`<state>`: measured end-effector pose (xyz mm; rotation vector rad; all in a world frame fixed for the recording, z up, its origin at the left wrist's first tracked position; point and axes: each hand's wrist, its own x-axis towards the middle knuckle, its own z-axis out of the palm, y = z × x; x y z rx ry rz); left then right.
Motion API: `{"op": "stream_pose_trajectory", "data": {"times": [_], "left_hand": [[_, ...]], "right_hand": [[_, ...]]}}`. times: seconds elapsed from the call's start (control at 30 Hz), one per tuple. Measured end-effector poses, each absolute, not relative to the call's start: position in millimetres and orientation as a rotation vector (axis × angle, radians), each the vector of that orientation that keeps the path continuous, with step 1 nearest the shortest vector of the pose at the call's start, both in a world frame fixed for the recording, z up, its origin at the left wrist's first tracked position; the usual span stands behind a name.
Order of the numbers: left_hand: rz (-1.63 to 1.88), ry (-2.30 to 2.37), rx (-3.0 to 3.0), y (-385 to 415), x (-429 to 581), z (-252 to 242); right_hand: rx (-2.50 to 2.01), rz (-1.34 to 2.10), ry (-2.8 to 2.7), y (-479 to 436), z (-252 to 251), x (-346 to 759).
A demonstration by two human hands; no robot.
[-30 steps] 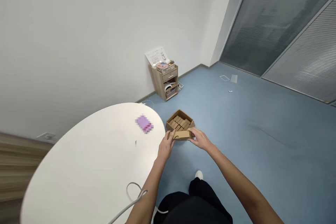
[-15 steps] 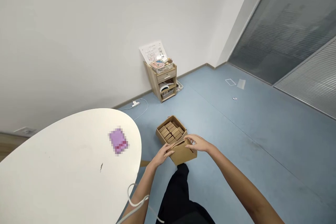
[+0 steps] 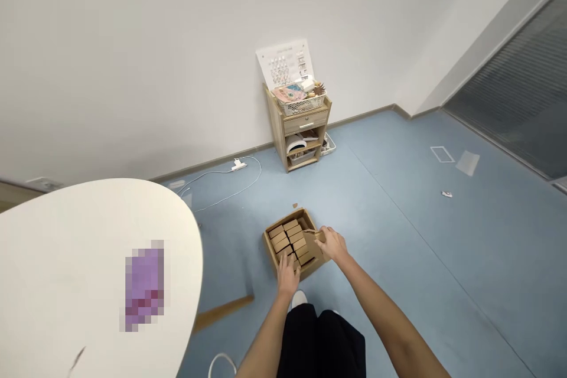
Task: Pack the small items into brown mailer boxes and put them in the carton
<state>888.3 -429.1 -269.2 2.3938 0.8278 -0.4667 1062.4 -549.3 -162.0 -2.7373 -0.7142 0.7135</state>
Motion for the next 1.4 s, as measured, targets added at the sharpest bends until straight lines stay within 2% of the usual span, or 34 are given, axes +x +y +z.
{"op": "stream_pose_trajectory", "data": {"times": [0.2,0.37,0.53,0.67,0.87,1.0,1.1,1.23,1.33,1.4], "left_hand": [[-0.693,0.875,2.505,-437,928,-416],[-0.783,0.726,2.556,-417,954,-527],[-0.791,0.727,2.535,-415,955,-596],[-0.672,0.765,2.629,-428,944,-635],[-0.687,0.75,2.625,-425,941,-665],[-0.74,0.738,2.594,-421,944,-663],[-0.794,0.748,2.576,-419,949,-655],[-0.962,0.715,2.461,-409,963,-621],[-1.098,0.744,2.317,-407,968,-574],[-0.965,0.823,2.37,-417,962,-536]], "right_hand": [[-2.819,0.664,-0.83,-492,-323,1119],[-2.837,0.706,-0.948,-447,-444,1147],[-2.895,0.823,-0.985,-427,-537,1152],[-2.911,0.826,-1.014,-427,-583,1146],[-2.861,0.788,-1.056,-432,-603,1135],[-2.811,0.75,-1.068,-434,-602,1131],[-2.69,0.56,-1.219,-444,-601,1114],[-2.495,0.568,-1.284,-478,-583,1067],[-2.446,0.664,-1.223,-513,-546,1033],[-2.444,0.719,-1.177,-539,-515,1020]]}}
